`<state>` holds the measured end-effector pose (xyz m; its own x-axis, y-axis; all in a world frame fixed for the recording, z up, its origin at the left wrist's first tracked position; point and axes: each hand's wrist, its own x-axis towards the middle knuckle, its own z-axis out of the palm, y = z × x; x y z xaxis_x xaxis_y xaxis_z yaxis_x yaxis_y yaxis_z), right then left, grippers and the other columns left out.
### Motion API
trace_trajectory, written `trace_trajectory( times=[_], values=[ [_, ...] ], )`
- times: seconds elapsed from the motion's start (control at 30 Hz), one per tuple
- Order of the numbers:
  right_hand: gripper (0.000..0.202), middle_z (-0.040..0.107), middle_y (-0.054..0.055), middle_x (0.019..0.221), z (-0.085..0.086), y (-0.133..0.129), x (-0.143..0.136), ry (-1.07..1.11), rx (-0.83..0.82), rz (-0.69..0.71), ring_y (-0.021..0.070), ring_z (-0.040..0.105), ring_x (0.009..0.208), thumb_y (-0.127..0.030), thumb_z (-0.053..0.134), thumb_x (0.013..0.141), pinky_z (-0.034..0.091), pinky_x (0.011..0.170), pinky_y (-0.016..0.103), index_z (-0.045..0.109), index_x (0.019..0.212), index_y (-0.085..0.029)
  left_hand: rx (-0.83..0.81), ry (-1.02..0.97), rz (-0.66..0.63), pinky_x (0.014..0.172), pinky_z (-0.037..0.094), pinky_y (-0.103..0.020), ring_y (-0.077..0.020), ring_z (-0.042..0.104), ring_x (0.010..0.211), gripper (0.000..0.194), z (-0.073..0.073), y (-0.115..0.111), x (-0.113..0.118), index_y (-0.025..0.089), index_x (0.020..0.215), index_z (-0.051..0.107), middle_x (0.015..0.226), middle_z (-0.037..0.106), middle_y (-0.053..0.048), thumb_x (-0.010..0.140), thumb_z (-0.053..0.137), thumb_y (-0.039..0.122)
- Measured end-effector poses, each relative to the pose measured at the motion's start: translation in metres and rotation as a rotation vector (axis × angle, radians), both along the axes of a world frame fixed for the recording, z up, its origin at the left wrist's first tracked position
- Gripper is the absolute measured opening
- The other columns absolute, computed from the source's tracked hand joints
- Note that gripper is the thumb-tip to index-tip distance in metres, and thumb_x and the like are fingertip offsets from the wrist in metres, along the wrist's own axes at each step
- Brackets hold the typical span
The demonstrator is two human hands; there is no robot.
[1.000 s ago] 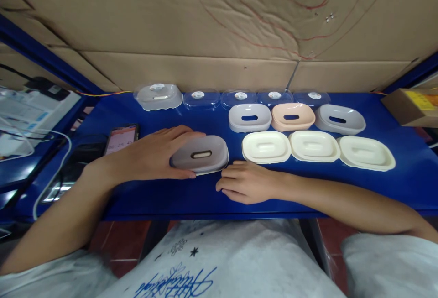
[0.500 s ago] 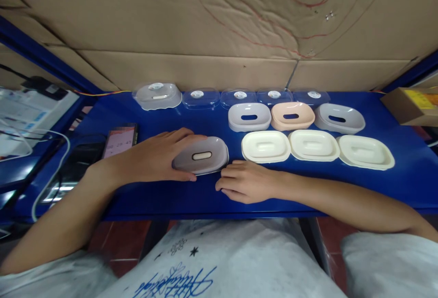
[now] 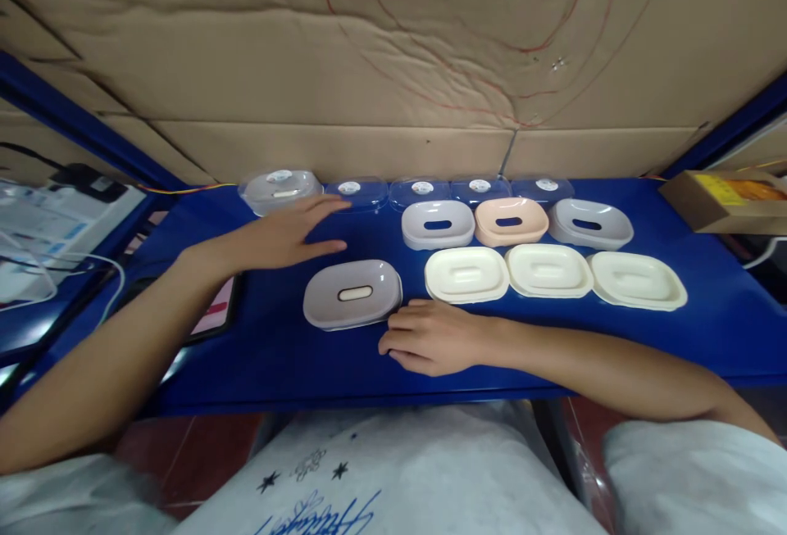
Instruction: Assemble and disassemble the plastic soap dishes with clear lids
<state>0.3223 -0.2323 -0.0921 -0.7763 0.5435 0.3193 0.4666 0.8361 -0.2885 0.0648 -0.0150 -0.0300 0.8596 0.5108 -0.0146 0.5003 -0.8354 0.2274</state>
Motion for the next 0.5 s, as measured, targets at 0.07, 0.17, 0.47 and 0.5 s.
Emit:
trace_trajectory(
  times=[0.07,0.17,0.47,0.5],
  values=[
    [0.022,0.07,0.006,0.093,0.0,0.0,0.0,-0.006,-0.007,-0.002,0.017,0.062,0.081,-0.021,0.05,0.11,0.045,0.077,0.031,0.071,0.116,-0.016,0.077,0.023,0.065,0.132,0.027,-0.057,-0.0409,0.033,0.163,0.087,-0.003,0.021,0.01,0.016,0.171,0.032,0.176,0.033,-0.022,0.103,0.049,0.068],
    [0.022,0.069,0.006,0.093,0.0,0.0,0.0,-0.019,-0.023,-0.002,0.0172,0.061,0.081,-0.021,0.05,0.11,0.045,0.077,0.031,0.071,0.115,-0.016,0.105,0.129,0.141,0.131,0.023,-0.063,-0.0443,0.023,0.167,0.092,-0.006,0.046,0.026,0.014,0.173,0.024,0.18,0.02,-0.026,0.102,0.055,0.063],
    [0.021,0.069,0.006,0.092,-0.002,0.001,0.0,-0.024,-0.031,-0.001,0.0173,0.061,0.08,-0.021,0.05,0.109,0.045,0.077,0.032,0.071,0.114,-0.016,0.149,0.221,0.115,0.12,0.038,-0.059,-0.0433,0.057,0.139,0.066,-0.002,0.03,0.043,0.017,0.148,0.057,0.151,0.059,-0.022,0.097,0.06,0.059],
    [0.022,0.069,0.006,0.092,-0.002,0.001,0.0,-0.024,-0.029,-0.001,0.0173,0.06,0.08,-0.021,0.05,0.109,0.045,0.077,0.032,0.071,0.114,-0.016,0.158,0.219,0.114,0.119,0.04,-0.058,-0.0426,0.059,0.137,0.063,-0.002,0.024,0.04,0.018,0.144,0.058,0.148,0.059,-0.02,0.096,0.061,0.059]
  ],
)
